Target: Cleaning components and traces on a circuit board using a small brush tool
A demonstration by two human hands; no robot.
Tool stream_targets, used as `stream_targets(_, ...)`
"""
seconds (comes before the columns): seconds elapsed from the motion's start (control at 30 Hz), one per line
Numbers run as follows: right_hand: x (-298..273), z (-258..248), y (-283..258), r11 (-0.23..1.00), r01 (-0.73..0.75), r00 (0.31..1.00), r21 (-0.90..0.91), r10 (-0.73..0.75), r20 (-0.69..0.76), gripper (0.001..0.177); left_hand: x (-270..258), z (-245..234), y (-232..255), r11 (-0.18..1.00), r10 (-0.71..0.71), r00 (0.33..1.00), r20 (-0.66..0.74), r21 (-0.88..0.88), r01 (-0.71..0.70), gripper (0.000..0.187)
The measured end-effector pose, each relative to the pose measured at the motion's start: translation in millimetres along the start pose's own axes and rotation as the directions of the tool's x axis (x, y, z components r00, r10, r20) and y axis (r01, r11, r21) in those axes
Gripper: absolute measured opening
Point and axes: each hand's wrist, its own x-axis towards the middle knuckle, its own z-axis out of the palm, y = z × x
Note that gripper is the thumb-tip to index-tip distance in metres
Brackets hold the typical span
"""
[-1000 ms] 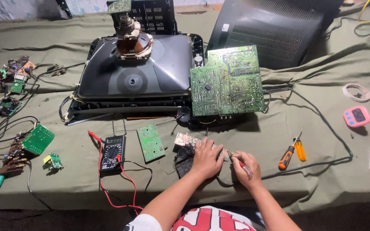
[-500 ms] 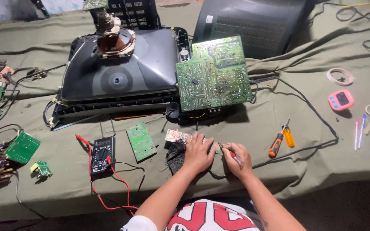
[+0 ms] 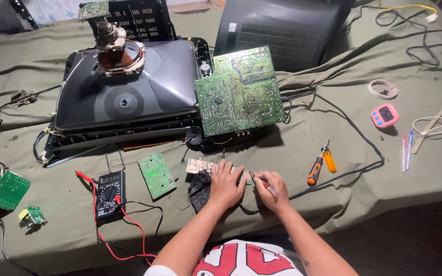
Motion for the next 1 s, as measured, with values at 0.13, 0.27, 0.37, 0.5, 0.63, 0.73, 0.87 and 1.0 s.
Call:
stream_targets(0.13,2,0,-3,1.0,-0.01,1.0,-0.005,0.01,-0.011,0.008,2,-4,1,1.0,-0.006,1.0,0.026,0.011,0.006,0.047)
stream_targets(0.27,1,4,3,0.999,0.03,0.999,0.02,-0.03,-0.028,0.007,1,-2,1,1.0,-0.022,0.998,0.064,0.02,0.021,0.047)
stream_targets(0.37,2,3,0,0.997,0.073,0.996,0.024,-0.072,-0.054,0.006,1,1,0,0.998,-0.011,0.999,0.05,0.055,0.008,0.047)
stream_targets(0.5,2,5,4,0.992,0.121,0.992,0.038,-0.12,-0.041,0.006,1,5,-3,0.997,0.003,1.0,0.009,0.079,-0.003,0.046)
stream_targets(0.63,3,3,0,0.992,0.101,0.994,0.071,-0.098,-0.04,0.005,1,11,-5,0.995,0.013,1.0,-0.005,0.101,-0.013,0.047)
stream_targets(0.73,5,4,1,0.993,0.114,0.992,0.037,-0.112,-0.053,0.006,3,13,-7,0.995,0.011,1.0,-0.02,0.095,-0.009,0.046)
stream_targets(0.87,2,5,2,0.994,0.096,0.995,0.055,-0.094,-0.041,0.006,1,17,-9,0.994,0.025,0.999,-0.038,0.107,-0.021,0.045)
stream_targets(1.0,3,4,2,0.994,0.096,0.995,0.046,-0.095,-0.032,0.005,1,17,-11,0.996,0.023,0.999,-0.048,0.092,-0.019,0.044)
